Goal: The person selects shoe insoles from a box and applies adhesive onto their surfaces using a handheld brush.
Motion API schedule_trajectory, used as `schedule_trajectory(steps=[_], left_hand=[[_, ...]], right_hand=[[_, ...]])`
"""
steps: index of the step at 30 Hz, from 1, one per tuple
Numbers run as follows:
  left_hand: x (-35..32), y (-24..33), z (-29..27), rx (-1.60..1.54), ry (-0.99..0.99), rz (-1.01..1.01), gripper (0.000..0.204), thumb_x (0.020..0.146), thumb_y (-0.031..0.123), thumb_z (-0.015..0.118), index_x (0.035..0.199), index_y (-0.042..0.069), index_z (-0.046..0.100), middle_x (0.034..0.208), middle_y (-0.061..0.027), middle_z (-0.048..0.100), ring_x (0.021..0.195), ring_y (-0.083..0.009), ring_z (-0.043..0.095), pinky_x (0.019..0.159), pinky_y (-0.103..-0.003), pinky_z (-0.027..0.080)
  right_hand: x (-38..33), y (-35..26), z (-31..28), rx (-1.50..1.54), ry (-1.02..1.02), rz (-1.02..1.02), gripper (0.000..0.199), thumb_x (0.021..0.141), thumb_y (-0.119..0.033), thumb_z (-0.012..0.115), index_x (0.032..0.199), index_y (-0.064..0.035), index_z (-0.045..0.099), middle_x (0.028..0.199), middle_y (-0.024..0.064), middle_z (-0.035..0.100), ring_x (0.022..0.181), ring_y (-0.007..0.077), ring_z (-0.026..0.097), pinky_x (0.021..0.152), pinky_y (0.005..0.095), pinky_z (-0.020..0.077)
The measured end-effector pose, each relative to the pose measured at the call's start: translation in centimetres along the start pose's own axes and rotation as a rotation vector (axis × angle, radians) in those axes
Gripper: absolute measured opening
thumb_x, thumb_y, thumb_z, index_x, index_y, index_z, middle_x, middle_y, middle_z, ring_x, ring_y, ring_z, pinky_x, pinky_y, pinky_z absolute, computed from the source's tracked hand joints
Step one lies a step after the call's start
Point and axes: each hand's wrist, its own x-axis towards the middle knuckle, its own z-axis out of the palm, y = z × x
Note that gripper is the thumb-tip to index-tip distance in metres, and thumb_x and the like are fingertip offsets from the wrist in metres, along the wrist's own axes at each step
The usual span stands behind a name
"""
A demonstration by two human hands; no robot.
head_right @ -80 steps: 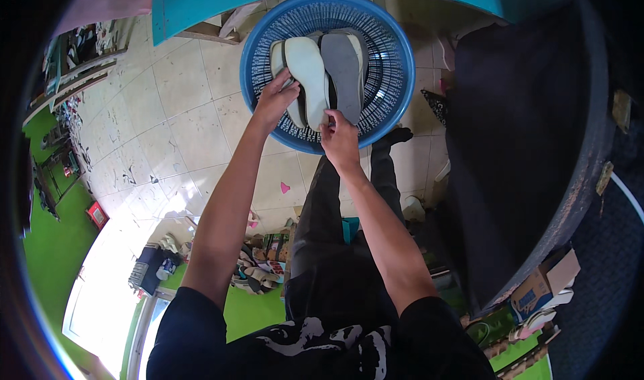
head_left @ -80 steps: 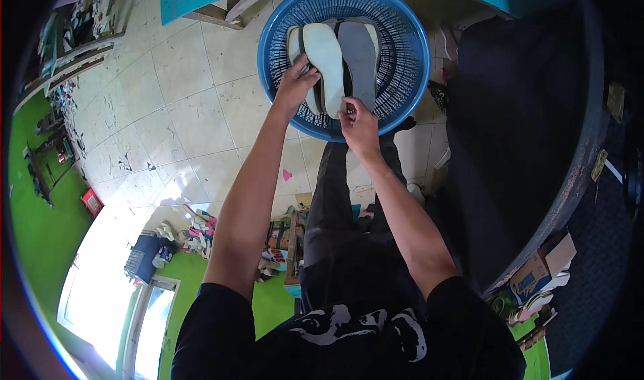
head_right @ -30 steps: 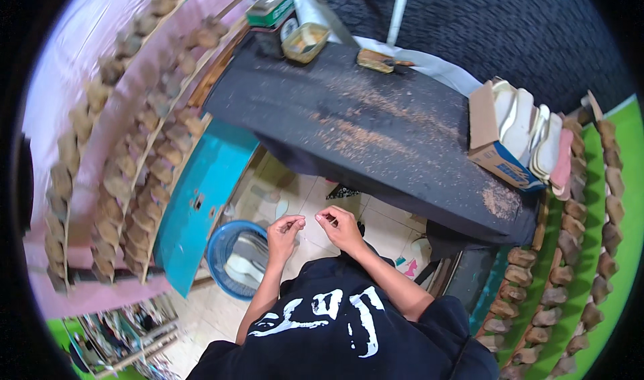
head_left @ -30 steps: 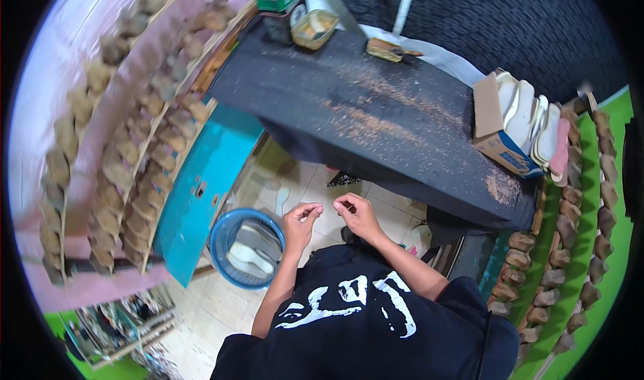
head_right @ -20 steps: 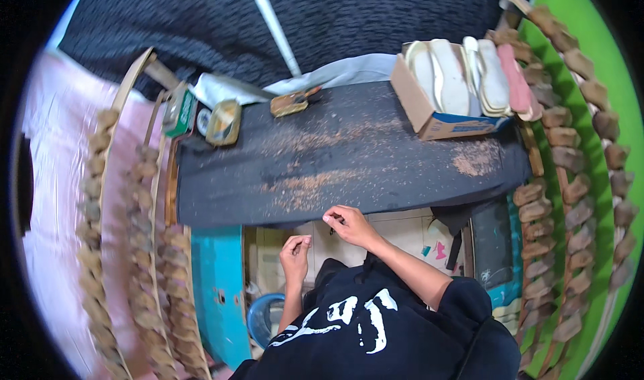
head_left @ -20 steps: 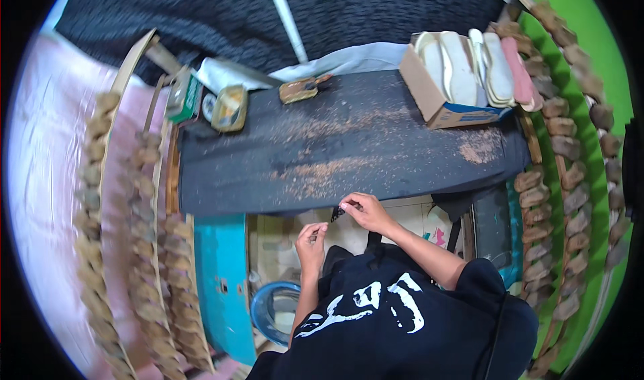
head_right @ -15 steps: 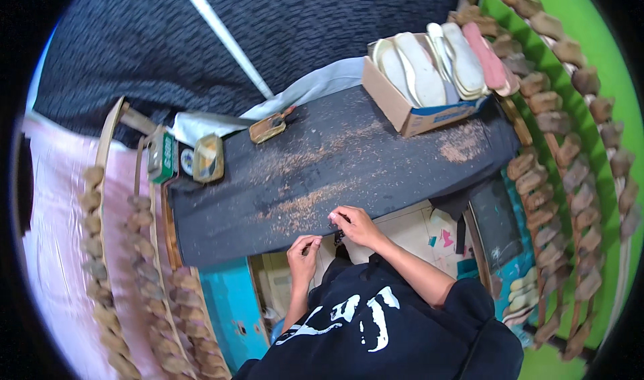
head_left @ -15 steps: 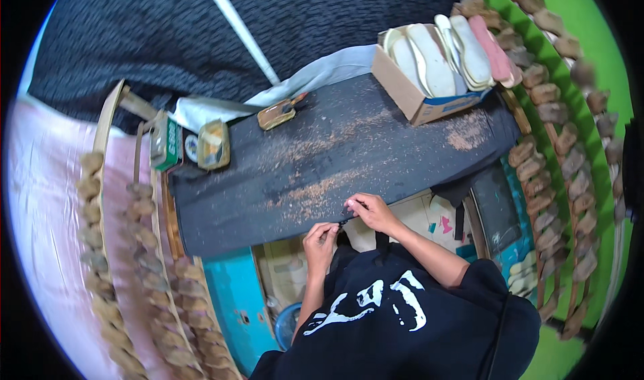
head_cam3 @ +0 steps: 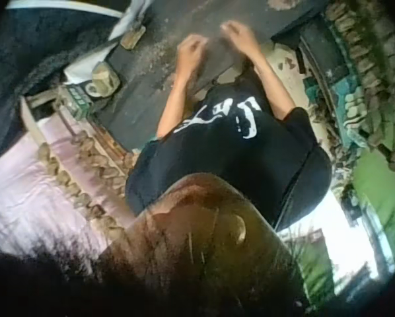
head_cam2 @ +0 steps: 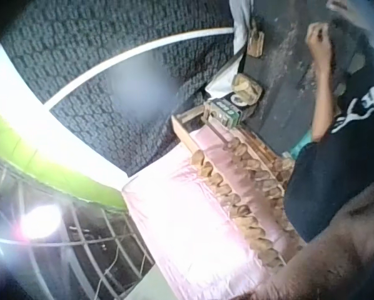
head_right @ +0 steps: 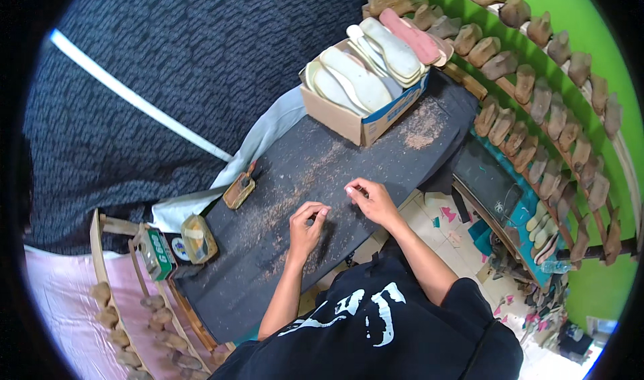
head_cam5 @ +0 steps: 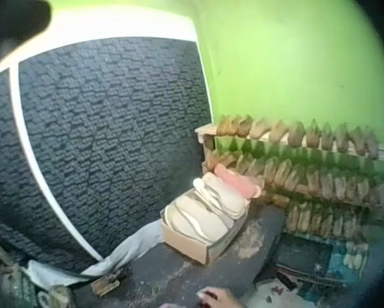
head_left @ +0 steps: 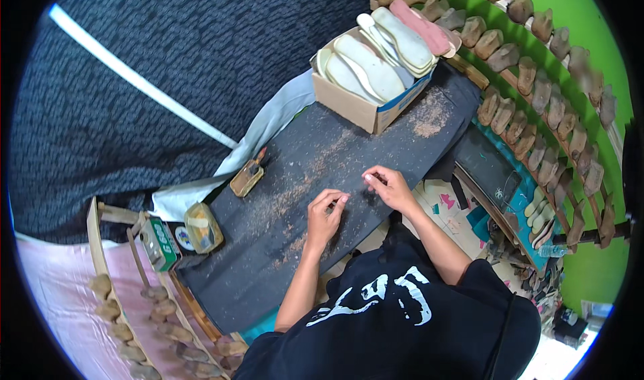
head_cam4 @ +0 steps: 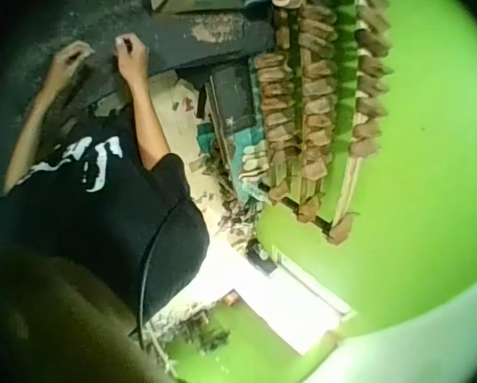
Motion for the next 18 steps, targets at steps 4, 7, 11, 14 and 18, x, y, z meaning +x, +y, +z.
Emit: schedule_trajectory(steps=[4, 7, 11, 14, 18], left_hand=[[6.0, 1.4, 2.6, -0.025, -0.001, 0.108, 0.013, 0.100, 0.011, 0.073, 0.104, 0.000, 0.079, 0.100, -0.0107, 0.076, 0.084, -0.0202, 0.071, 0.074, -0.031, 0.054], [10.4, 1.9, 5.3, -0.035, 0.026, 0.168, 0.012, 0.100, 0.008, 0.072, 0.104, 0.000, 0.078, 0.101, -0.0116, 0.076, 0.084, -0.0212, 0.071, 0.074, -0.031, 0.055], [17.2, 4.5, 8.4, -0.035, 0.009, 0.220, 0.011, 0.100, 0.006, 0.071, 0.104, -0.002, 0.078, 0.101, -0.0112, 0.075, 0.084, -0.0171, 0.069, 0.075, -0.029, 0.054], [22.4, 5.6, 10.3, -0.018, 0.010, 0.256, 0.013, 0.098, 0.009, 0.074, 0.107, -0.001, 0.078, 0.103, -0.0119, 0.074, 0.086, -0.0220, 0.071, 0.078, -0.033, 0.056], [28.4, 7.9, 12.5, 0.012, 0.010, 0.338, 0.017, 0.097, 0.010, 0.076, 0.111, 0.001, 0.078, 0.110, -0.0123, 0.072, 0.094, -0.0231, 0.071, 0.083, -0.034, 0.056]], right_hand=[[3.2, -1.4, -3.7, 0.019, 0.111, -0.059, 0.023, 0.104, -0.020, 0.069, 0.112, 0.0000, 0.073, 0.088, 0.0064, 0.074, 0.080, 0.0109, 0.068, 0.073, 0.0294, 0.0548], [5.2, -2.8, -6.7, -0.011, 0.146, -0.104, 0.021, 0.102, -0.019, 0.071, 0.111, 0.0005, 0.072, 0.090, 0.0065, 0.074, 0.080, 0.0104, 0.068, 0.072, 0.0283, 0.0541], [7.8, -3.1, -11.1, -0.006, 0.251, -0.156, 0.017, 0.099, -0.013, 0.074, 0.109, 0.0009, 0.072, 0.092, 0.0079, 0.073, 0.081, 0.0084, 0.067, 0.069, 0.0259, 0.0526], [9.9, -3.4, -14.5, -0.029, 0.331, -0.171, 0.016, 0.096, -0.009, 0.076, 0.109, 0.0009, 0.071, 0.094, 0.0075, 0.072, 0.080, 0.0086, 0.066, 0.068, 0.0256, 0.0520], [12.7, -3.8, -18.7, -0.148, 0.457, -0.307, 0.022, 0.092, -0.007, 0.079, 0.111, -0.0002, 0.071, 0.101, 0.0061, 0.069, 0.077, 0.0145, 0.065, 0.068, 0.0280, 0.0524]])
